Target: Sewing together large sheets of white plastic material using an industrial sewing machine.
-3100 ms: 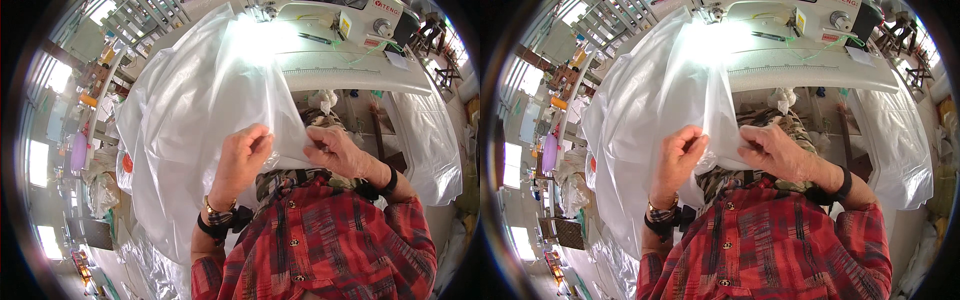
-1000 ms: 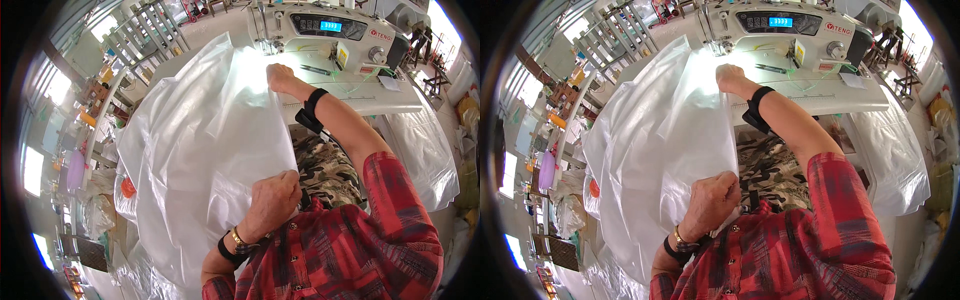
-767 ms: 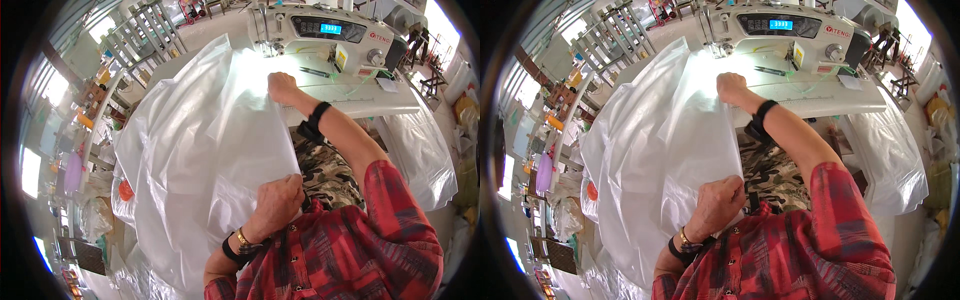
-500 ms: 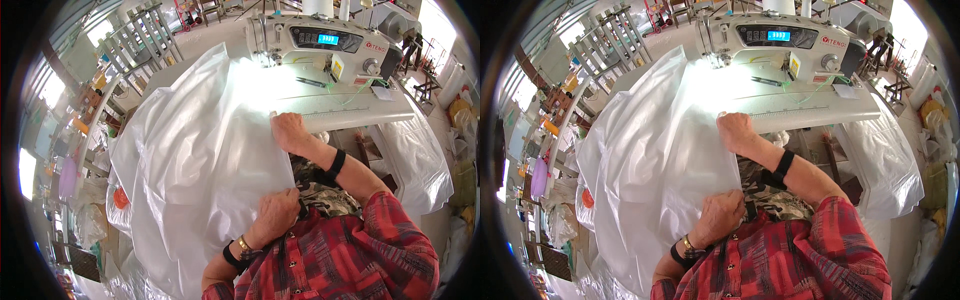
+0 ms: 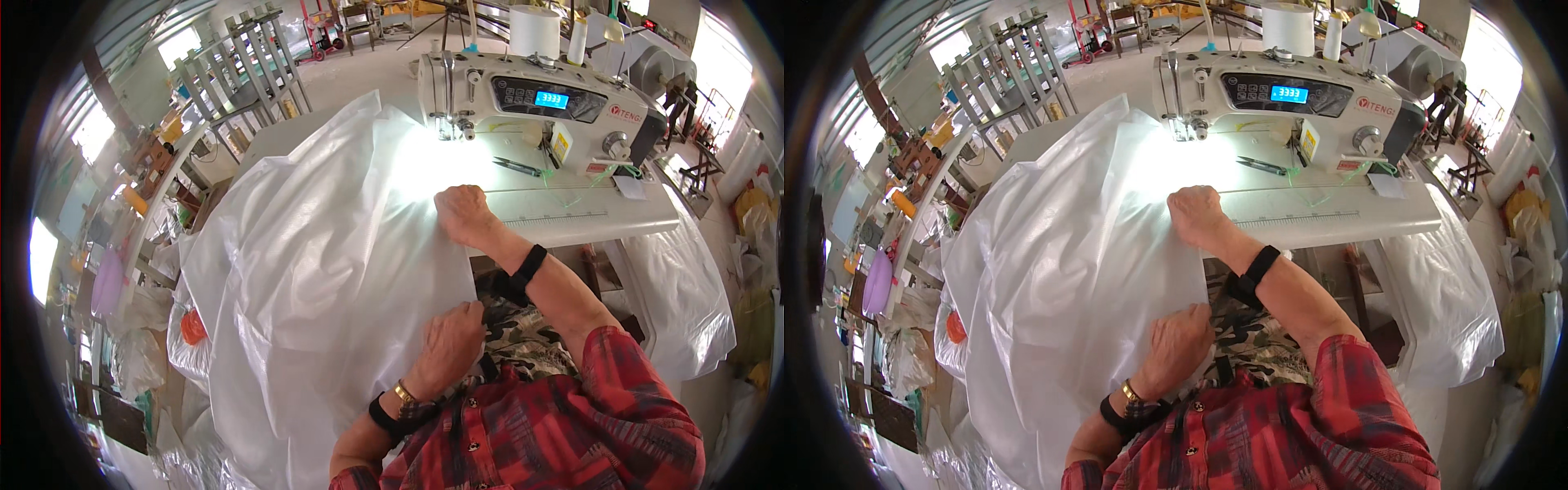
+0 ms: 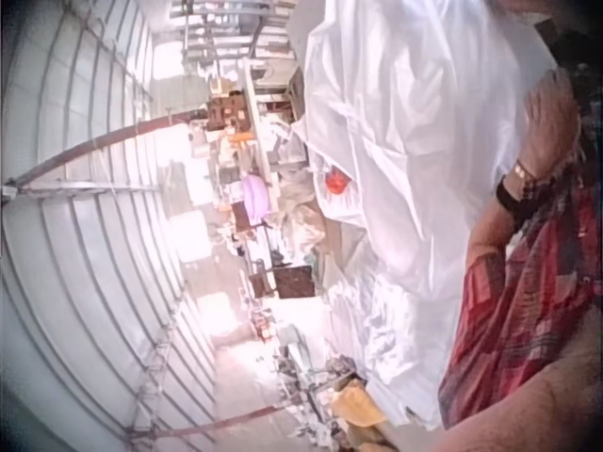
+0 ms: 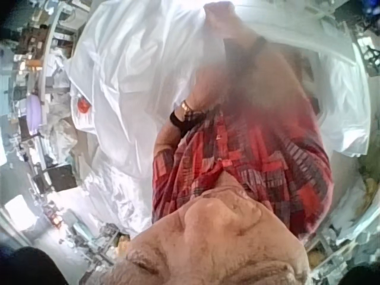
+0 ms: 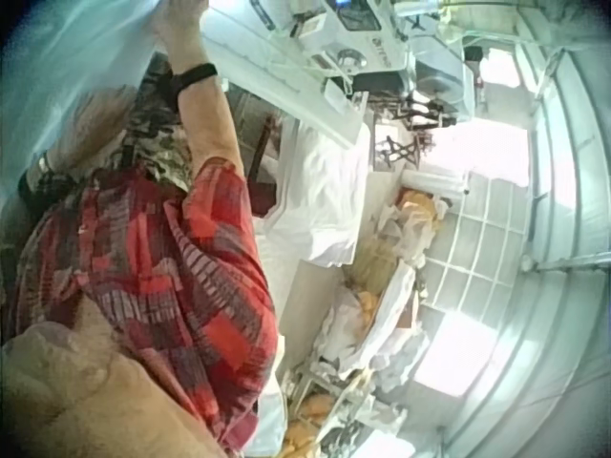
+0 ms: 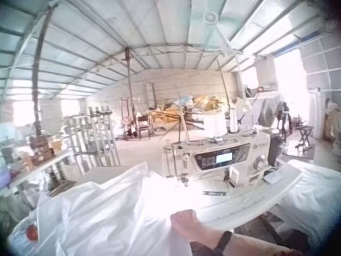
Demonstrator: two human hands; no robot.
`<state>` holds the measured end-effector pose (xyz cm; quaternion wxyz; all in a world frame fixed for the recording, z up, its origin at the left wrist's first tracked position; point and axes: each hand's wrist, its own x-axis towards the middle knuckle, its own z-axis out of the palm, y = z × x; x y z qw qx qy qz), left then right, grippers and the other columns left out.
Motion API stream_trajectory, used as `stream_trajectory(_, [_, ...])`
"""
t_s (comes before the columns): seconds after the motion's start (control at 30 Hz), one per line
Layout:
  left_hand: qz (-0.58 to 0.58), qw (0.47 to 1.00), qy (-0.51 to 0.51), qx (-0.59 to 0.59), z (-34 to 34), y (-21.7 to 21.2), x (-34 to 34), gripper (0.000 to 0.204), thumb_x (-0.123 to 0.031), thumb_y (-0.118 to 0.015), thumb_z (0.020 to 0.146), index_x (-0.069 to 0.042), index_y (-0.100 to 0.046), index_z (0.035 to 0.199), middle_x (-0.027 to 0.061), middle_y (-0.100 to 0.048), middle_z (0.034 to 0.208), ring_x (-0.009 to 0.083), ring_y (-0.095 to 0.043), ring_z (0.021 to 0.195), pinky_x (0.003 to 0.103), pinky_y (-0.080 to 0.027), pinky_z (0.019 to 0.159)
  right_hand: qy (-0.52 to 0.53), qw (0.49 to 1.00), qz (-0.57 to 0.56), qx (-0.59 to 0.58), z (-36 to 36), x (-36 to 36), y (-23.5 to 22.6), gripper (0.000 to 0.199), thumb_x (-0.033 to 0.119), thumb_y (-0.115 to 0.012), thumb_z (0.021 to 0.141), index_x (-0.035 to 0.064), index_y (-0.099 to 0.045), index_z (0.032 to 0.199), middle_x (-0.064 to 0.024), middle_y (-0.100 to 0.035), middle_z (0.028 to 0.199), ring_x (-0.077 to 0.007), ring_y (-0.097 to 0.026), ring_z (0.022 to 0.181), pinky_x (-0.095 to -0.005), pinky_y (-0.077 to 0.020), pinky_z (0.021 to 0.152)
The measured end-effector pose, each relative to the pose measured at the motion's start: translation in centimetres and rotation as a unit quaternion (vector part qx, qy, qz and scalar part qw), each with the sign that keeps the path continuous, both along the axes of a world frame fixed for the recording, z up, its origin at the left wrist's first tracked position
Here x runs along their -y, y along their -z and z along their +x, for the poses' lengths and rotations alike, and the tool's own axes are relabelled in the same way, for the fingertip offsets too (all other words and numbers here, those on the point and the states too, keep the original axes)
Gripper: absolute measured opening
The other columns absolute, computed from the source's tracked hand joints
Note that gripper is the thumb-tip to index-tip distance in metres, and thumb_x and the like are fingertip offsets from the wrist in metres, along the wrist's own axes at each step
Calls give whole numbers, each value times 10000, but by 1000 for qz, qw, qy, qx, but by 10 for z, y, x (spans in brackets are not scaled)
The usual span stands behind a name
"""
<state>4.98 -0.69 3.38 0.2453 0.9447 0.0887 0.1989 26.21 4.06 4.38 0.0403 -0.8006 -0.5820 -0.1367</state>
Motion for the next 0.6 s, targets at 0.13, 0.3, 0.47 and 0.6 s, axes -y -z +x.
stream_trajectory(0.13, [6,1000,-19,-3,18,-1,-15,103,-75,-572,786,-20,-491,818,168,-593,758,403,-604,725,499,-450,621,-19,1000,3,13,19,-16,-1,106,53,-685,648,60,-656,750,-106,-681,760,-267,-692,756,-363,-540,622])
stream_trajectory(0.3, [23,997,-68,30,30,2,-20,109,-85,-570,781,-13,-508,833,181,-606,768,411,-602,734,506,-448,631,54,998,-20,-3,32,-31,-3,59,50,-675,675,44,-673,734,-134,-691,757,-286,-698,759,-372,-549,647])
stream_trajectory(0.47, [-55,994,-78,59,32,8,-16,108,-94,-568,775,-15,-515,827,190,-585,728,418,-588,723,501,-438,619,72,990,80,-92,10,5,3,104,89,-608,769,5,-659,803,-205,-668,744,-379,-676,743,-454,-540,663])
stream_trajectory(0.6, [-98,988,-58,109,34,12,-13,110,-97,-559,771,-8,-509,811,199,-575,722,420,-579,708,502,-425,610,93,983,79,-136,-15,37,3,117,97,-597,787,-6,-645,814,-209,-664,743,-378,-675,748,-448,-541,668])
